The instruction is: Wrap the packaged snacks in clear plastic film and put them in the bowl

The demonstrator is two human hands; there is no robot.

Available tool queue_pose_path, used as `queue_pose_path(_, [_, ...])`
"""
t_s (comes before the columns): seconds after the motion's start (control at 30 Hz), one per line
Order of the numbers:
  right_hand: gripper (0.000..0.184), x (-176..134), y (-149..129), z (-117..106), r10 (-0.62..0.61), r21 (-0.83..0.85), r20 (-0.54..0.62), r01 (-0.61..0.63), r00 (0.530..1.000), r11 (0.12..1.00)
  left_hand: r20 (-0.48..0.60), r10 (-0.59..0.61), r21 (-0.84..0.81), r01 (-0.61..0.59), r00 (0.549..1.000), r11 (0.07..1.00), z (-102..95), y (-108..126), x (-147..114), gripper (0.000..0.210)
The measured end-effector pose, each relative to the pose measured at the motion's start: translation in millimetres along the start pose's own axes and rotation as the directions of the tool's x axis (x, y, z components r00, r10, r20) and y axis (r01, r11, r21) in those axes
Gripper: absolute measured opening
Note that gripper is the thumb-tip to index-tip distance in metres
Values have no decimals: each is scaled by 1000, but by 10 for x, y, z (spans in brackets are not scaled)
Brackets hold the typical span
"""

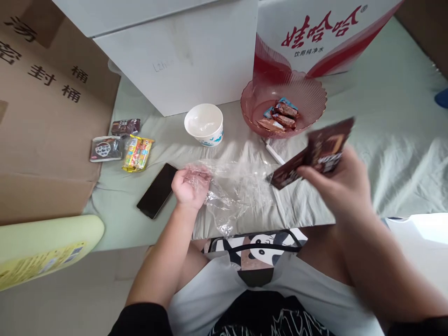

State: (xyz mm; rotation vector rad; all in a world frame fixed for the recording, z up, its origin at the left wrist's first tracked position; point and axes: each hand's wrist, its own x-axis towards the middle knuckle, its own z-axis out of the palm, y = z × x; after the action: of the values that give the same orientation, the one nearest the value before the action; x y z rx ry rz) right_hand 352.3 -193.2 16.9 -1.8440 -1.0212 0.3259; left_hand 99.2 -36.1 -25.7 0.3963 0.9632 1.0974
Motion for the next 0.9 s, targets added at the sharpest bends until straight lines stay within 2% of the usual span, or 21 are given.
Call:
queue_pose_path(0.07, [30,352,-91,-105,26,-146,-198,-56,980,988,-5,-20,-5,20,1000,1000,20,-6,-12,15])
queue_pose_path(0.13, [33,746,-235,-162,-48,-378,-258,-55,965,924,17,-38,-18,38,999,999,25,-12,-19,13])
queue_pose_path(0.2, [45,1118,-385,-170,-114,-572,-146,10,983,820,47,-45,-38,47,998,998,18,-19,-19,12])
queue_pose_path(0.27, [50,1419,-479,-130,-63,-726,23,60,998,685,75,-48,-38,51,996,998,10,-25,-18,11])
queue_pose_path(0.33, [50,1629,-475,-54,-1,-789,166,133,986,600,109,-46,-13,48,993,999,5,-28,-22,12])
queue_pose_path(0.4, [54,1754,-372,35,27,-785,221,161,975,599,141,-44,13,43,989,999,5,-26,-32,14])
queue_pose_path(0.47, [59,1805,-212,105,38,-762,196,128,980,635,157,-45,24,42,987,999,3,-18,-49,15])
queue_pose_path(0.57, [49,1753,-2,131,59,-747,145,70,988,661,184,-62,55,53,981,997,-15,5,-78,16])
queue_pose_path(0.63, [41,1608,50,104,28,-733,114,65,993,677,221,-86,100,65,971,993,-35,26,-100,19])
queue_pose_path(0.7, [33,1343,21,84,-79,-679,91,120,993,724,269,-117,139,82,956,987,-52,47,-125,19])
queue_pose_path(0.73, [31,1162,-11,92,-158,-629,105,189,982,754,293,-136,152,94,946,984,-58,55,-140,19])
queue_pose_path(0.77, [31,955,-45,120,-237,-553,132,270,963,788,314,-152,162,105,937,981,-62,60,-157,19])
queue_pose_path(0.83, [36,496,-85,239,-368,-325,262,441,892,837,341,-176,179,120,923,977,-63,56,-195,19])
queue_pose_path(0.9, [47,55,-60,423,-459,-113,445,557,769,823,359,-199,205,131,912,970,-60,32,-236,21])
